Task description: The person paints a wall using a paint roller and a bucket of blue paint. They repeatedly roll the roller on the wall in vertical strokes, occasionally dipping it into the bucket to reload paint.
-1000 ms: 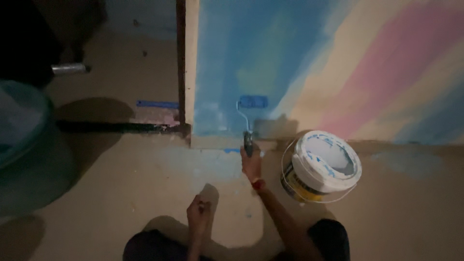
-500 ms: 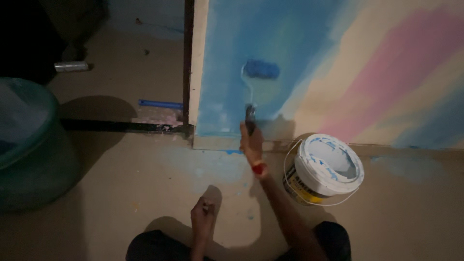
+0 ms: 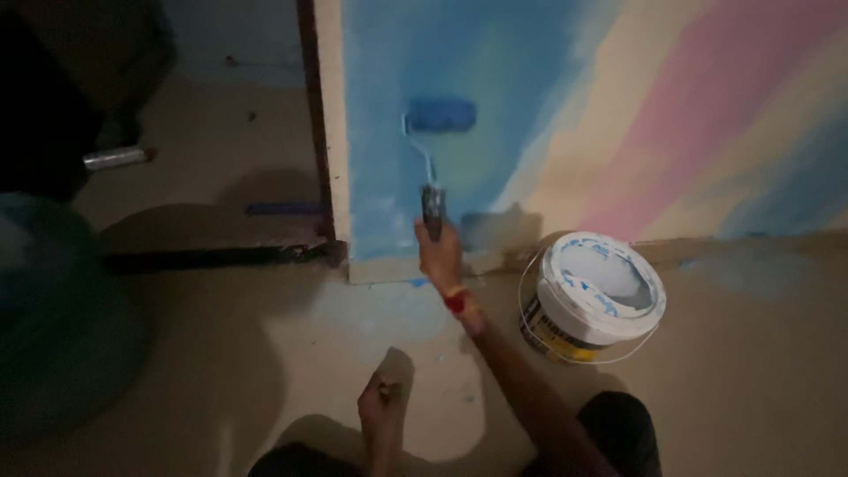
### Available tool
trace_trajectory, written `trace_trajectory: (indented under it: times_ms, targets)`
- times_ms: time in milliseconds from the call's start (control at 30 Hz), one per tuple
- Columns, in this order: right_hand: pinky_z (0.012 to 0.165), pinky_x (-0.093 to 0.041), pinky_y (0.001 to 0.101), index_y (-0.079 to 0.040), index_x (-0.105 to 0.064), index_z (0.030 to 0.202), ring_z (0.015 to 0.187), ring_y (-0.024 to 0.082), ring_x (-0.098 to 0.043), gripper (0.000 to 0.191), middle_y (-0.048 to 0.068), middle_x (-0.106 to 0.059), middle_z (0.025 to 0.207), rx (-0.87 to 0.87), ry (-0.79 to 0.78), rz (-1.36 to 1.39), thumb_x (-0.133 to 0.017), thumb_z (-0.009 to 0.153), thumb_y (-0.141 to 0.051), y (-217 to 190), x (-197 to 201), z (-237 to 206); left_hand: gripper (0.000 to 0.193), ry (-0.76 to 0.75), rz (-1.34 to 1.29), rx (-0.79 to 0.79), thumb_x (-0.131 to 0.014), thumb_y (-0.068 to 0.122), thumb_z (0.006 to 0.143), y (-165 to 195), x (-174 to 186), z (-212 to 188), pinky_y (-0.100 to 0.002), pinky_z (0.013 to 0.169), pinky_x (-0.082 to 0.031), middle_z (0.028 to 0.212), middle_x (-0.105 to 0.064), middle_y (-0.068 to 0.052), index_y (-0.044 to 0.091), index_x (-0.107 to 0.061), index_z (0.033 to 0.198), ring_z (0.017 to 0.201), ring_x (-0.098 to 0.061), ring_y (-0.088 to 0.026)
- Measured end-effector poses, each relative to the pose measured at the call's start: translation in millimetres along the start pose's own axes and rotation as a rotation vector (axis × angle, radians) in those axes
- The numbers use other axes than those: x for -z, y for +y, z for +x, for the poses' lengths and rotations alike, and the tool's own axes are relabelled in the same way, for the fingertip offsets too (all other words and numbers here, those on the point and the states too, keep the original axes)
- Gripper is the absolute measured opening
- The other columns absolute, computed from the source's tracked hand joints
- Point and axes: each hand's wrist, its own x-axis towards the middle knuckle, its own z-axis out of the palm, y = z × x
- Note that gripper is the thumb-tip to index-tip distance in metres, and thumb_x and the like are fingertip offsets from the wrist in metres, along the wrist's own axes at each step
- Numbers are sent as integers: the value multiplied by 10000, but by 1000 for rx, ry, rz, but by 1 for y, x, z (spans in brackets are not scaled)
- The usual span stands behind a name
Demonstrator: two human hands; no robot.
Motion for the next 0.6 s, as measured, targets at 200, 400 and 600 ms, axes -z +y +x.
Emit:
trace_trajectory:
  times_ms: [200,400,600]
  targets:
    - [369,-393,267,-89,-570,893,444,65,-472,276,-45,-488,597,-146,-14,76,-648,1018,-323,-61,15,61,117,-31,0,-50,-655,120,958,-18,2,11,-308,673,-506,789,-633,-100,15,-633,910,685,-604,-200]
    - [434,-400,260,-91,-633,970,513,61,-483,263,-55,-531,653,-5,11,-108,-630,1013,-351,-4,21,48,53,-67,69,-9,-627,68,938,-6,5,8,-302,678,-523,778,-636,-79,24,-609,913,691,-644,-171]
    - [440,-375,313,-97,-609,941,497,110,-451,284,1,-497,619,-243,-11,-79,-695,974,-366,92,23,-41,86,-66,-38,185,-610,28,957,20,3,1,-312,699,-460,772,-596,-108,-25,-572,901,699,-598,-199]
